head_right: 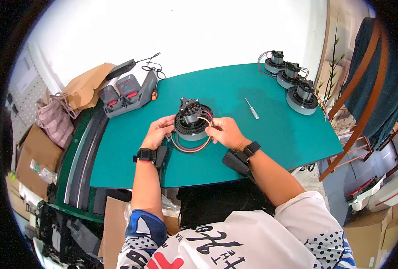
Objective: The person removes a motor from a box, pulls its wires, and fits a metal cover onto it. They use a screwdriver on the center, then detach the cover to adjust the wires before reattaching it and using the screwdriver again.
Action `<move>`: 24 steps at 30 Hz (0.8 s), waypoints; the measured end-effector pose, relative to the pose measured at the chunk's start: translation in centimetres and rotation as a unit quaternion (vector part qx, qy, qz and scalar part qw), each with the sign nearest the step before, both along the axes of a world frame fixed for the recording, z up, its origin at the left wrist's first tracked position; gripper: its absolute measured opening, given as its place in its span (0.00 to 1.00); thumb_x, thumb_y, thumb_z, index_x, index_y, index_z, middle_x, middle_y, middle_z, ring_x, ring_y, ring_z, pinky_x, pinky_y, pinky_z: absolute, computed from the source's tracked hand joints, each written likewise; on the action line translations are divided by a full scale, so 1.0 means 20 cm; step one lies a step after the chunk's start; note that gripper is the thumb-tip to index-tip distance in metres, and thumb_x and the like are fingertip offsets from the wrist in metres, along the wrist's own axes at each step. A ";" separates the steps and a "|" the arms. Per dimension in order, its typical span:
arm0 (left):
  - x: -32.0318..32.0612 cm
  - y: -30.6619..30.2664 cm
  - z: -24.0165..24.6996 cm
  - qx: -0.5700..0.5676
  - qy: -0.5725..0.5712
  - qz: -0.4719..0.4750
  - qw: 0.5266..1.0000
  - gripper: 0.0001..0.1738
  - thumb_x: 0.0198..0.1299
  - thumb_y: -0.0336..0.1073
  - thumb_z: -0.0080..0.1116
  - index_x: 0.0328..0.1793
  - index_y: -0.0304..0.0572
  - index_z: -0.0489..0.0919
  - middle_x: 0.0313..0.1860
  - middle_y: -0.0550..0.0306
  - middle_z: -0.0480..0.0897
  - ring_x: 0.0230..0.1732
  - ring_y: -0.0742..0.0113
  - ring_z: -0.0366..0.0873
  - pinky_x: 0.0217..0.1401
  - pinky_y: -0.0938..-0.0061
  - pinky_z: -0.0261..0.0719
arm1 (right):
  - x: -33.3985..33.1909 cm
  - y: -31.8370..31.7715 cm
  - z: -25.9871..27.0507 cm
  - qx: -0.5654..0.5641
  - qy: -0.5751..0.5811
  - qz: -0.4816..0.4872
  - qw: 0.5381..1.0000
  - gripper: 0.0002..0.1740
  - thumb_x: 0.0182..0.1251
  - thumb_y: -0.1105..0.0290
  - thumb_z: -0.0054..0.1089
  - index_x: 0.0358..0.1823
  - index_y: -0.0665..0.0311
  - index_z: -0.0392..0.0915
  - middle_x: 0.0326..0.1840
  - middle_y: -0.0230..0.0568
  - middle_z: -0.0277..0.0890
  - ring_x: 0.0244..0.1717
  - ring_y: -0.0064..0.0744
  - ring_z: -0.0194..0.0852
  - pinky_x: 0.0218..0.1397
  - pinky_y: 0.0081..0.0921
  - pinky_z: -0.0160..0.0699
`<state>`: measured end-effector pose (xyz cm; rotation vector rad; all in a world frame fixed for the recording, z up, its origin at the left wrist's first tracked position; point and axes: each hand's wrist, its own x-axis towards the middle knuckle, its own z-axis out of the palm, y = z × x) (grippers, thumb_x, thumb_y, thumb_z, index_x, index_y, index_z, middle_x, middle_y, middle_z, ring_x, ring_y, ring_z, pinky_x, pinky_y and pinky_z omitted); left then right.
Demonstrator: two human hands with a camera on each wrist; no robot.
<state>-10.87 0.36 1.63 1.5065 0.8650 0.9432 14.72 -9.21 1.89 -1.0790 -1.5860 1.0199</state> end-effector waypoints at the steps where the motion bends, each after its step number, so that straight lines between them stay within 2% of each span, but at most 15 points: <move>1: -0.01 0.01 -0.01 0.003 0.002 0.000 1.000 0.20 0.57 0.23 0.55 0.59 0.34 0.74 0.48 0.52 0.81 0.39 0.72 0.78 0.38 0.80 0.74 | 0.00 0.00 0.00 -0.001 -0.005 -0.003 1.000 0.11 0.65 0.65 0.54 0.28 0.64 0.76 0.23 0.29 0.75 0.22 0.19 0.73 0.23 0.15 0.64; 5: -0.01 0.02 0.00 -0.013 0.018 0.001 1.000 0.21 0.57 0.24 0.54 0.60 0.34 0.73 0.48 0.54 0.80 0.34 0.72 0.79 0.31 0.82 0.74 | 0.02 0.03 0.01 -0.012 0.066 0.048 0.997 0.10 0.64 0.66 0.54 0.29 0.65 0.75 0.24 0.37 0.78 0.22 0.23 0.76 0.23 0.17 0.70; 7: 0.00 0.01 0.00 -0.026 0.017 0.023 0.999 0.21 0.57 0.25 0.55 0.58 0.34 0.74 0.44 0.55 0.80 0.31 0.71 0.79 0.27 0.81 0.74 | 0.03 0.00 0.06 -0.183 0.176 0.131 0.958 0.09 0.61 0.67 0.57 0.32 0.66 0.73 0.24 0.46 0.79 0.21 0.30 0.79 0.22 0.21 0.76; 8: -0.01 0.01 0.00 -0.026 0.018 0.023 0.999 0.21 0.57 0.25 0.55 0.58 0.34 0.74 0.44 0.55 0.80 0.31 0.71 0.79 0.27 0.81 0.74 | 0.03 -0.01 0.07 -0.183 0.177 0.131 0.958 0.09 0.61 0.67 0.57 0.32 0.66 0.73 0.24 0.46 0.79 0.21 0.30 0.79 0.22 0.21 0.76; 10: -0.02 0.02 0.00 -0.030 0.009 0.024 0.999 0.21 0.57 0.25 0.55 0.58 0.35 0.74 0.44 0.56 0.80 0.34 0.71 0.79 0.30 0.81 0.75 | 0.04 -0.02 0.10 -0.238 0.191 0.199 0.931 0.09 0.64 0.66 0.54 0.32 0.64 0.72 0.25 0.47 0.79 0.19 0.31 0.78 0.22 0.22 0.79; 11: -0.02 0.02 -0.01 -0.028 0.008 0.026 0.999 0.21 0.57 0.25 0.55 0.58 0.35 0.74 0.44 0.56 0.80 0.34 0.71 0.79 0.30 0.81 0.75 | 0.02 -0.04 0.11 -0.232 0.185 0.195 0.935 0.10 0.66 0.64 0.53 0.33 0.64 0.72 0.20 0.42 0.77 0.14 0.28 0.74 0.18 0.20 0.74; 14: -0.02 0.02 0.00 -0.014 -0.005 0.013 1.000 0.21 0.55 0.27 0.58 0.57 0.36 0.75 0.45 0.56 0.81 0.36 0.71 0.79 0.34 0.79 0.76 | 0.06 -0.02 0.11 -0.219 0.153 0.228 0.936 0.14 0.69 0.59 0.49 0.35 0.63 0.72 0.13 0.36 0.70 0.09 0.24 0.66 0.13 0.19 0.66; 15: -0.02 0.02 0.00 -0.013 -0.006 0.013 1.000 0.22 0.55 0.28 0.59 0.58 0.37 0.75 0.46 0.57 0.80 0.39 0.71 0.79 0.37 0.78 0.76 | 0.04 -0.05 0.14 -0.230 0.149 0.180 0.945 0.19 0.72 0.53 0.43 0.37 0.62 0.72 0.08 0.30 0.62 0.06 0.22 0.57 0.10 0.19 0.56; 16: -0.01 0.01 0.01 -0.013 -0.006 0.012 1.000 0.22 0.55 0.29 0.59 0.58 0.37 0.75 0.48 0.57 0.80 0.41 0.71 0.78 0.39 0.77 0.76 | 0.05 -0.04 0.13 -0.229 0.151 0.178 0.945 0.19 0.72 0.53 0.43 0.37 0.62 0.72 0.08 0.30 0.62 0.06 0.22 0.57 0.10 0.19 0.56; 18: 0.00 0.00 0.01 -0.038 -0.024 0.009 0.999 0.25 0.53 0.31 0.62 0.60 0.38 0.74 0.50 0.56 0.79 0.43 0.70 0.77 0.43 0.76 0.76 | 0.08 0.00 0.10 -0.222 0.342 0.230 0.883 0.24 0.72 0.48 0.38 0.37 0.62 0.74 0.07 0.29 0.62 0.05 0.21 0.56 0.09 0.18 0.54; 19: 0.00 0.00 0.03 -0.060 -0.045 0.008 0.997 0.29 0.51 0.33 0.65 0.61 0.39 0.73 0.51 0.55 0.78 0.46 0.68 0.77 0.46 0.74 0.76 | 0.07 -0.01 0.11 -0.194 0.341 0.141 0.909 0.21 0.73 0.52 0.39 0.38 0.62 0.75 0.07 0.28 0.61 0.05 0.20 0.56 0.09 0.18 0.55; 20: 0.01 -0.01 0.03 -0.056 -0.046 0.006 0.997 0.29 0.51 0.33 0.65 0.61 0.39 0.73 0.51 0.55 0.78 0.46 0.68 0.77 0.46 0.74 0.76 | 0.08 0.00 0.11 -0.190 0.339 0.141 0.911 0.21 0.73 0.52 0.39 0.38 0.62 0.75 0.07 0.28 0.61 0.05 0.20 0.56 0.09 0.18 0.55; 22: 0.04 -0.07 0.07 0.038 0.019 -0.033 0.999 0.38 0.45 0.37 0.72 0.64 0.40 0.70 0.54 0.53 0.76 0.53 0.62 0.73 0.55 0.69 0.73 | 0.08 0.01 0.10 -0.142 0.263 0.064 0.952 0.18 0.73 0.56 0.42 0.39 0.63 0.75 0.07 0.28 0.61 0.06 0.20 0.57 0.09 0.17 0.55; 23: 0.05 -0.11 0.11 0.006 0.035 -0.058 0.998 0.44 0.40 0.39 0.75 0.66 0.40 0.69 0.55 0.52 0.75 0.58 0.58 0.69 0.61 0.65 0.68 | 0.07 0.01 0.10 -0.145 0.263 0.054 0.952 0.16 0.73 0.59 0.43 0.38 0.64 0.75 0.08 0.27 0.60 0.06 0.19 0.54 0.09 0.18 0.53; 24: 0.05 -0.10 0.10 0.006 0.034 -0.058 0.998 0.44 0.40 0.39 0.75 0.66 0.40 0.69 0.55 0.52 0.75 0.58 0.58 0.69 0.61 0.65 0.68 | 0.07 0.02 0.09 -0.145 0.263 0.055 0.952 0.16 0.73 0.59 0.43 0.38 0.64 0.75 0.08 0.27 0.60 0.06 0.19 0.54 0.09 0.18 0.53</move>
